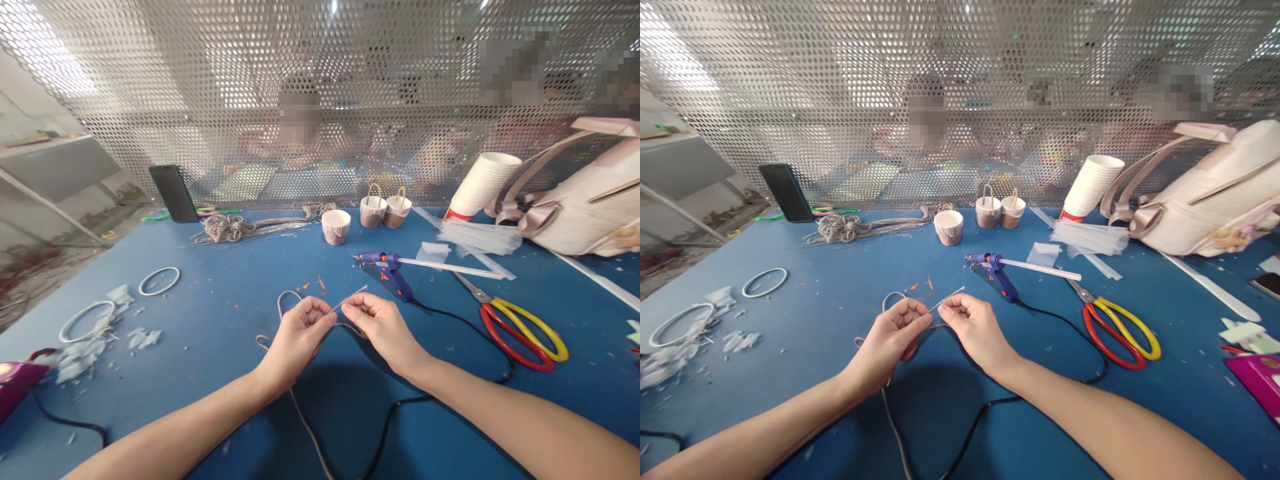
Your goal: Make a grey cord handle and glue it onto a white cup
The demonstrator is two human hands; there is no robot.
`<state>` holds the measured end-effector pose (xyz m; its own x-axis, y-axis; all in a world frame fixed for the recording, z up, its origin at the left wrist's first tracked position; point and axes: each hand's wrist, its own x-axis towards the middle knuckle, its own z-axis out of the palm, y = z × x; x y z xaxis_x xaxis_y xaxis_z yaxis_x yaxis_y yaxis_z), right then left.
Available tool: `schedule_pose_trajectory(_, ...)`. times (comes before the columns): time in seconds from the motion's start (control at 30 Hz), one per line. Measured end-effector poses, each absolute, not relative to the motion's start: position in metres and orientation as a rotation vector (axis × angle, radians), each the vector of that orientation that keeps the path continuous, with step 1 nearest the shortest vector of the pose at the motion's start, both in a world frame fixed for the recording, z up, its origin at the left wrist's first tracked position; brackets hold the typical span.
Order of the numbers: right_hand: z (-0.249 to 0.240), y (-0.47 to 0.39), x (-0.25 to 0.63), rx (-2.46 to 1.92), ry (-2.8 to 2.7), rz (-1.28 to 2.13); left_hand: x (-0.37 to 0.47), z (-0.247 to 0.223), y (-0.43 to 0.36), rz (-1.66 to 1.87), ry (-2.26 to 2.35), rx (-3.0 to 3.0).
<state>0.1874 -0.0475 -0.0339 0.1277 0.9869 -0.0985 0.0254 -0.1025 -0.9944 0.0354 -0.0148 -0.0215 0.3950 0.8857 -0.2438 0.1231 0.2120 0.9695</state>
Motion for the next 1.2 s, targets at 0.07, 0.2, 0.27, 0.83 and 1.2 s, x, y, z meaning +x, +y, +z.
schedule_pose_trajectory(0.07, -0.0342, -0.0477, 0.1875, -1.368, -1.096, 1.17, 0.0357, -0.021, -0.0154, 0.697, 1.053, 1.258)
schedule_pose_trajectory(0.2, -0.0326, -0.048, 0.1879, -1.383, -1.117, 1.147, 0.036, -0.02, -0.0166, 0.682, 1.04, 1.229)
schedule_pose_trajectory(0.27, -0.0308, -0.0481, 0.1879, -1.388, -1.125, 1.134, 0.0361, -0.02, -0.0169, 0.682, 1.024, 1.203)
schedule_pose_trajectory(0.83, -0.0314, -0.0481, 0.1887, -1.395, -1.121, 1.145, 0.0365, -0.0207, -0.0155, 0.645, 0.921, 1.05)
schedule_pose_trajectory(1.2, -0.0323, -0.0481, 0.1871, -1.387, -1.13, 1.143, 0.0368, -0.0196, -0.0159, 0.673, 0.958, 1.127)
